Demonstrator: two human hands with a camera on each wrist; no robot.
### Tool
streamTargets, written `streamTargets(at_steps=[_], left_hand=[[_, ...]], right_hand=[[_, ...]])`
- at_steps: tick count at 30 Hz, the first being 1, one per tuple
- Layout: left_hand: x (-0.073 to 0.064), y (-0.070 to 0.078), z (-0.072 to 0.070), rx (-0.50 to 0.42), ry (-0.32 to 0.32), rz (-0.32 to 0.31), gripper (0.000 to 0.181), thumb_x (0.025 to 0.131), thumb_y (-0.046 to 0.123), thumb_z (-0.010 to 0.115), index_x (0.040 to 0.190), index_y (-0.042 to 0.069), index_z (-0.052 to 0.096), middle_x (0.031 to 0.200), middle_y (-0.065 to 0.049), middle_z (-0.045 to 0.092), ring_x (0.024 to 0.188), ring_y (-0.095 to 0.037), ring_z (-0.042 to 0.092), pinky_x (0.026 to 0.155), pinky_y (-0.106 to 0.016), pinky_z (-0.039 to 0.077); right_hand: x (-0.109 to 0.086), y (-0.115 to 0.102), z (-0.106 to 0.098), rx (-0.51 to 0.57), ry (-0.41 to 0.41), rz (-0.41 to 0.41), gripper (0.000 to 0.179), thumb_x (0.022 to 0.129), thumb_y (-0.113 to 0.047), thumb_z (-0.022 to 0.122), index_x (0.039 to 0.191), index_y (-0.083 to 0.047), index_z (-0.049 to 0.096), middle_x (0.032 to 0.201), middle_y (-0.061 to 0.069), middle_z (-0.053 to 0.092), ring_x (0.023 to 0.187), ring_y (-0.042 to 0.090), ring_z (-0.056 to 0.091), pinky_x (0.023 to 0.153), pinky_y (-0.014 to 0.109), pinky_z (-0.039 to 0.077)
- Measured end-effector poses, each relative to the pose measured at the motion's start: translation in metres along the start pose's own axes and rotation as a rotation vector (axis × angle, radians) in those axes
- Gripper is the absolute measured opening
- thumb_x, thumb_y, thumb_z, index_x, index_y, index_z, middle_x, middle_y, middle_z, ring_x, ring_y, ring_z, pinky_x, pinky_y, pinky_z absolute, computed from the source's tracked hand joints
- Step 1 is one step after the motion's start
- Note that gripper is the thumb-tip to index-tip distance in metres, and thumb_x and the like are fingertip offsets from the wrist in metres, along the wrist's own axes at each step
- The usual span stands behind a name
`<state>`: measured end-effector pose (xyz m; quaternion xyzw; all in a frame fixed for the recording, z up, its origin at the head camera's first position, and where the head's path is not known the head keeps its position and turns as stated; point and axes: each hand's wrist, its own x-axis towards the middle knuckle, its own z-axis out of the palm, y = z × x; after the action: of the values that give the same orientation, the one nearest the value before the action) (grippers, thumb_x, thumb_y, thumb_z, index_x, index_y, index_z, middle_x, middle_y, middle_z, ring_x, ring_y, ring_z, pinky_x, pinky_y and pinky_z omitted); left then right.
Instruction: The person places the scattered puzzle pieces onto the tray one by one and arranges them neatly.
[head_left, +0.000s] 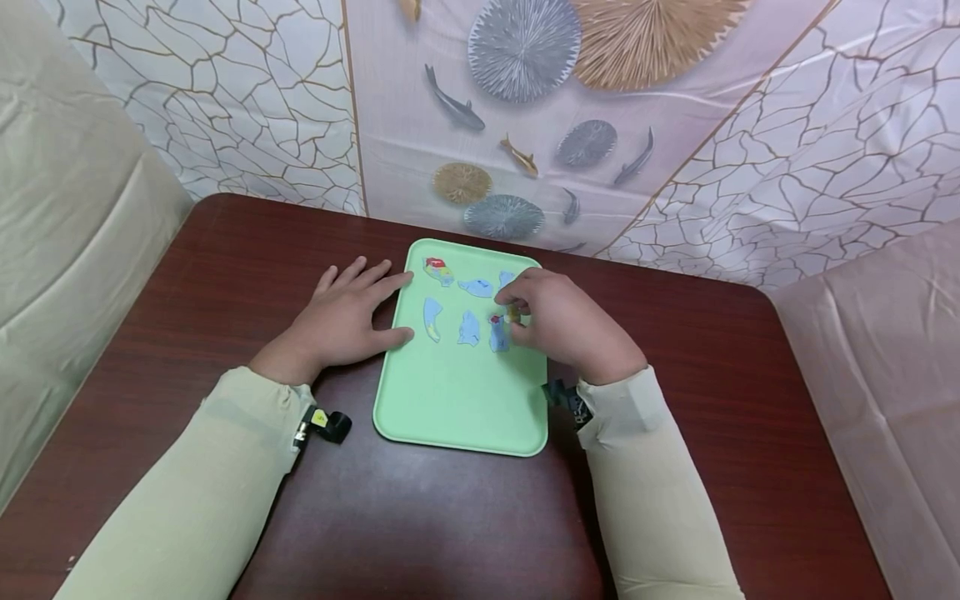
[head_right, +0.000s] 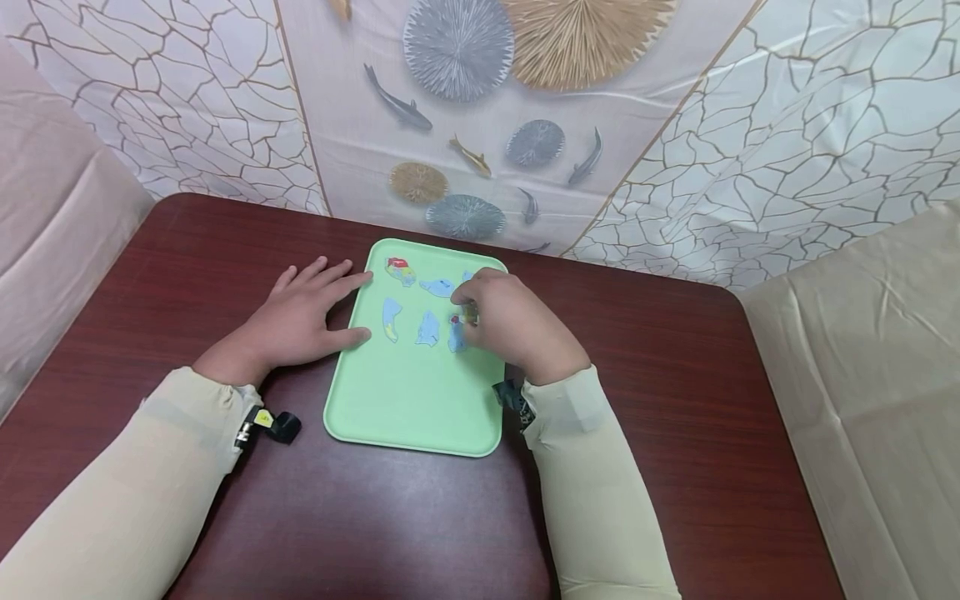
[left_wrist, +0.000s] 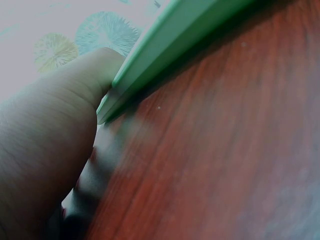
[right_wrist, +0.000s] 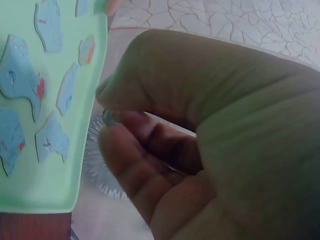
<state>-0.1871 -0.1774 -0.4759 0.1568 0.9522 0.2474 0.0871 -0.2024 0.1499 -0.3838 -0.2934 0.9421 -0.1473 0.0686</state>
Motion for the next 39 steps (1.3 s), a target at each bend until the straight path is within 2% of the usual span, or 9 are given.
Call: streamTargets(at_steps=[12, 20, 27, 33, 39], left_hand=[[0.001, -0.001, 0.0, 0.0, -0.001, 0.001, 0.089, 0.102, 0.063, 0.071, 0.179, 0.037, 0.033, 0.189, -0.011, 0.022, 0.178, -0.043, 0.007, 0.138, -0.073, 0.002], [0.001, 0.0, -0.001, 0.007, -0.003, -0.003, 0.089, 0.103, 0.063, 0.071, 0.179, 0.037, 0.033, 0.189, -0.011, 0.022, 0.177, -0.044, 0.007, 0.138, -0.073, 0.002], [0.001, 0.0, -0.001, 0.009, 0.007, 0.004, 0.089, 0.102, 0.063, 0.071, 0.179, 0.037, 0.034, 0.189, -0.012, 0.024, 0.177, -0.044, 0.008, 0.138, -0.074, 0.003], [0.002, 0.0, 0.0, 0.017, 0.008, 0.006, 0.089, 0.102, 0.063, 0.071, 0.179, 0.037, 0.033, 0.189, -0.011, 0.024, 0.177, -0.044, 0.008, 0.138, -0.074, 0.003], [0.0, 0.0, 0.0, 0.01, 0.005, 0.003, 0.089, 0.103, 0.063, 0.071, 0.179, 0.037, 0.034, 0.189, -0.012, 0.023, 0.177, -0.044, 0.008, 0.138, -0.074, 0.003]], right_hand=[[0.007, -0.006, 0.011, 0.019, 0.076, -0.093, 0.035, 0.094, -0.006, 0.081, 0.129, -0.003, 0.083, 0.124, 0.009, 0.08, 0.102, 0.023, 0.075, 0.093, 0.038, 0.062], [0.011, -0.016, 0.019, 0.057, 0.048, -0.102, 0.032, 0.095, -0.007, 0.085, 0.127, -0.004, 0.084, 0.123, 0.008, 0.079, 0.101, 0.023, 0.077, 0.092, 0.036, 0.064], [0.013, -0.024, 0.026, 0.036, 0.021, -0.149, 0.028, 0.098, -0.01, 0.085, 0.126, -0.007, 0.085, 0.12, 0.004, 0.08, 0.112, 0.021, 0.074, 0.1, 0.036, 0.062], [0.015, -0.028, 0.032, 0.03, 0.005, -0.192, 0.026, 0.098, -0.008, 0.085, 0.124, -0.007, 0.086, 0.117, 0.004, 0.081, 0.111, 0.021, 0.075, 0.101, 0.036, 0.062], [0.016, -0.038, 0.038, 0.01, -0.038, -0.191, 0.027, 0.099, -0.011, 0.086, 0.126, -0.007, 0.085, 0.12, 0.006, 0.081, 0.114, 0.02, 0.076, 0.102, 0.035, 0.063]])
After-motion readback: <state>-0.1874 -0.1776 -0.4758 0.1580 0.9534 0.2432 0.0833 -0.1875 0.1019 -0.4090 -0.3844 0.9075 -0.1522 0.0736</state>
